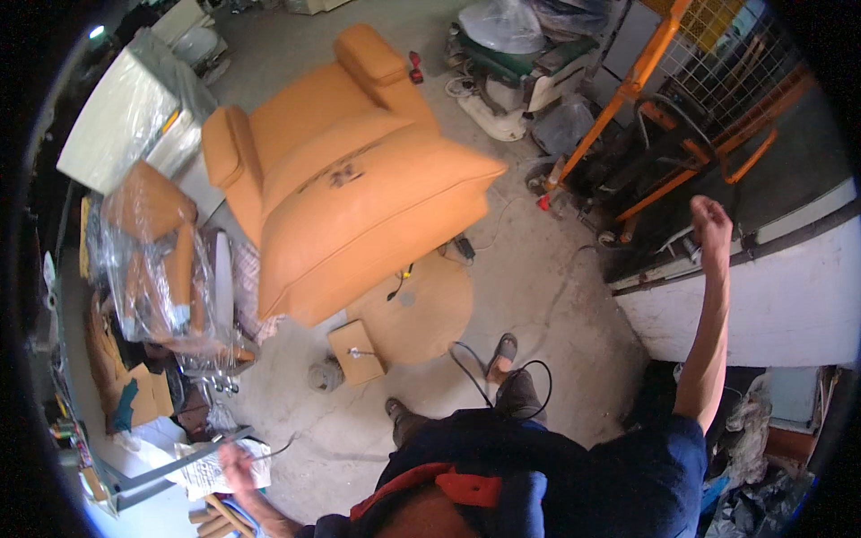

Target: The person installs a white electrical outlet plate onto the side of a tan recliner using a red cordless drill and screws. After securing the plate, the person cuts a small slit in the upholstery with a utility knife and threads a black power cord through the opening.

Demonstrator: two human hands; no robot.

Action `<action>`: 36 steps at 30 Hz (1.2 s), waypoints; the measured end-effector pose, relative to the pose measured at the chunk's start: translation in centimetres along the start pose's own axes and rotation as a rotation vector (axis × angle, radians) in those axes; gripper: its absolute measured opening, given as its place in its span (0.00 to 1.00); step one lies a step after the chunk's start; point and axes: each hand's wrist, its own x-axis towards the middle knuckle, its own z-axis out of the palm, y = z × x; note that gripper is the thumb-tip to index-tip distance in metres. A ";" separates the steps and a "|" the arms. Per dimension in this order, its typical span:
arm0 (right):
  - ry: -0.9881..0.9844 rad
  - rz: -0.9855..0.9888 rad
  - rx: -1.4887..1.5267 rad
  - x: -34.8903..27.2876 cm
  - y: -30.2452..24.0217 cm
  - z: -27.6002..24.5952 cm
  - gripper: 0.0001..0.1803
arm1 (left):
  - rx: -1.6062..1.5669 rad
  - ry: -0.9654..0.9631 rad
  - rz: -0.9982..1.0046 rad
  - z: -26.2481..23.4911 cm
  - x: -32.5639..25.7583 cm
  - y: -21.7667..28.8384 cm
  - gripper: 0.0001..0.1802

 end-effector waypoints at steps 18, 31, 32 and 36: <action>-0.917 -0.388 0.102 3.2 0.4 18.5 0.15 | -0.055 -0.849 -0.860 88.5 -16.4 -9.2 0.13; -1.041 0.003 0.030 25.2 -0.8 29.2 0.14 | 0.170 -1.110 -0.586 103.5 -8.3 -1.9 0.14; -1.057 -0.239 0.062 26.4 -0.3 29.7 0.17 | 0.256 -1.146 -0.451 104.0 -8.3 -1.5 0.16; -1.451 -0.646 0.212 30.7 -6.6 34.2 0.26 | 0.203 -1.107 -0.226 101.8 -7.2 2.1 0.16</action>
